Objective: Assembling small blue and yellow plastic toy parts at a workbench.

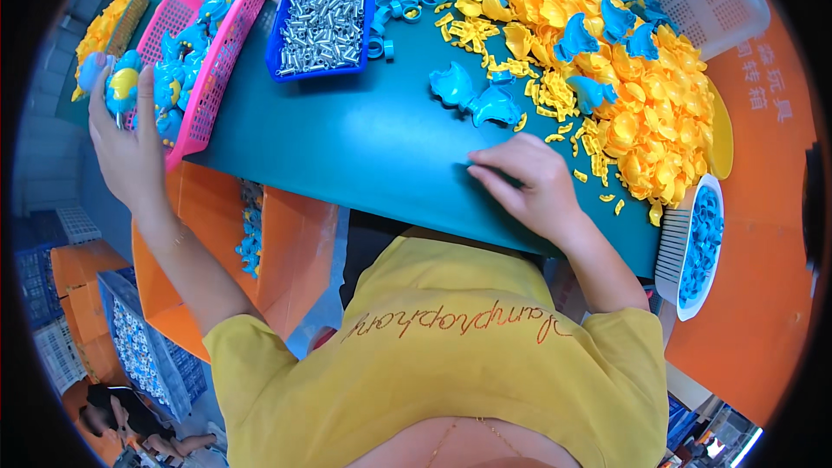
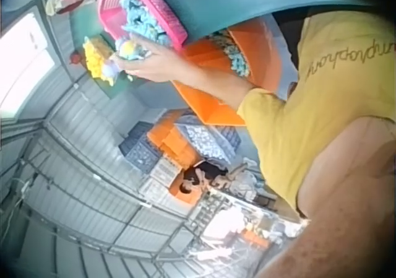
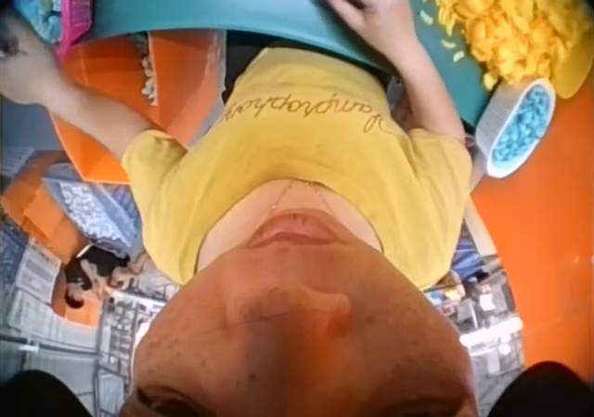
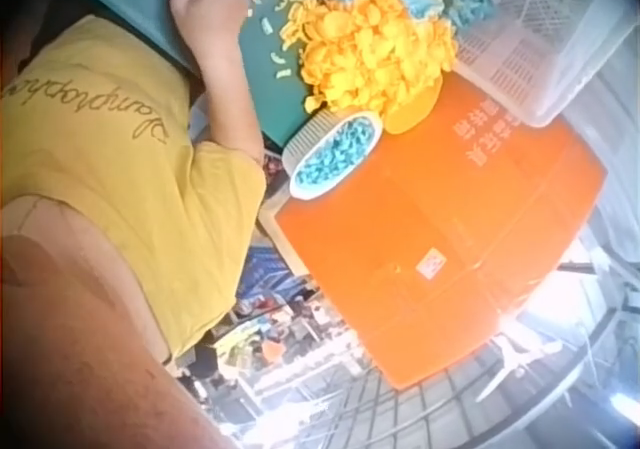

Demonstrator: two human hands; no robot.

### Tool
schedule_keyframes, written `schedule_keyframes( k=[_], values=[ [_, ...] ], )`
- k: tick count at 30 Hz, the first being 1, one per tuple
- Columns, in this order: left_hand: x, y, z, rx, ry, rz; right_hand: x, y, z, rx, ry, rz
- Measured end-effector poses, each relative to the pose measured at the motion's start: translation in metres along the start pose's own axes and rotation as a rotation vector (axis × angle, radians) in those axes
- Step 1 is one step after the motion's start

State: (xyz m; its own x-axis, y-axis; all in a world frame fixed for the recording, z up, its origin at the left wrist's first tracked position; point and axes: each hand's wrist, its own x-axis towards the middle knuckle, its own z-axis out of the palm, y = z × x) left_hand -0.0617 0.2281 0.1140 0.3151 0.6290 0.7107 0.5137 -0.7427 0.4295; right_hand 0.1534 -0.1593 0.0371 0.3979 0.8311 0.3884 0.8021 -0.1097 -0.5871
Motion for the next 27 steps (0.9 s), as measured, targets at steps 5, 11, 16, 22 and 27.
schedule_keyframes(
  k=[5,11,16,22,27],
  values=[
    [0.023,-0.064,0.013,0.567,-0.053,0.25,0.008,0.013,-0.031,-0.07,0.086,0.108],
    [-0.04,0.054,0.047,-0.123,-0.097,0.313,0.031,0.032,-0.055,-0.021,0.115,0.203],
    [-0.107,0.14,0.083,-0.438,-0.602,0.589,0.12,0.025,-0.041,0.108,0.059,0.008],
    [-0.149,0.149,0.142,-0.282,-0.646,0.656,0.236,0.001,0.042,-0.127,-0.366,-0.342],
    [-0.152,0.133,0.107,-0.465,-0.696,0.658,0.257,-0.014,0.087,-0.347,-0.664,-0.351]
  ],
)
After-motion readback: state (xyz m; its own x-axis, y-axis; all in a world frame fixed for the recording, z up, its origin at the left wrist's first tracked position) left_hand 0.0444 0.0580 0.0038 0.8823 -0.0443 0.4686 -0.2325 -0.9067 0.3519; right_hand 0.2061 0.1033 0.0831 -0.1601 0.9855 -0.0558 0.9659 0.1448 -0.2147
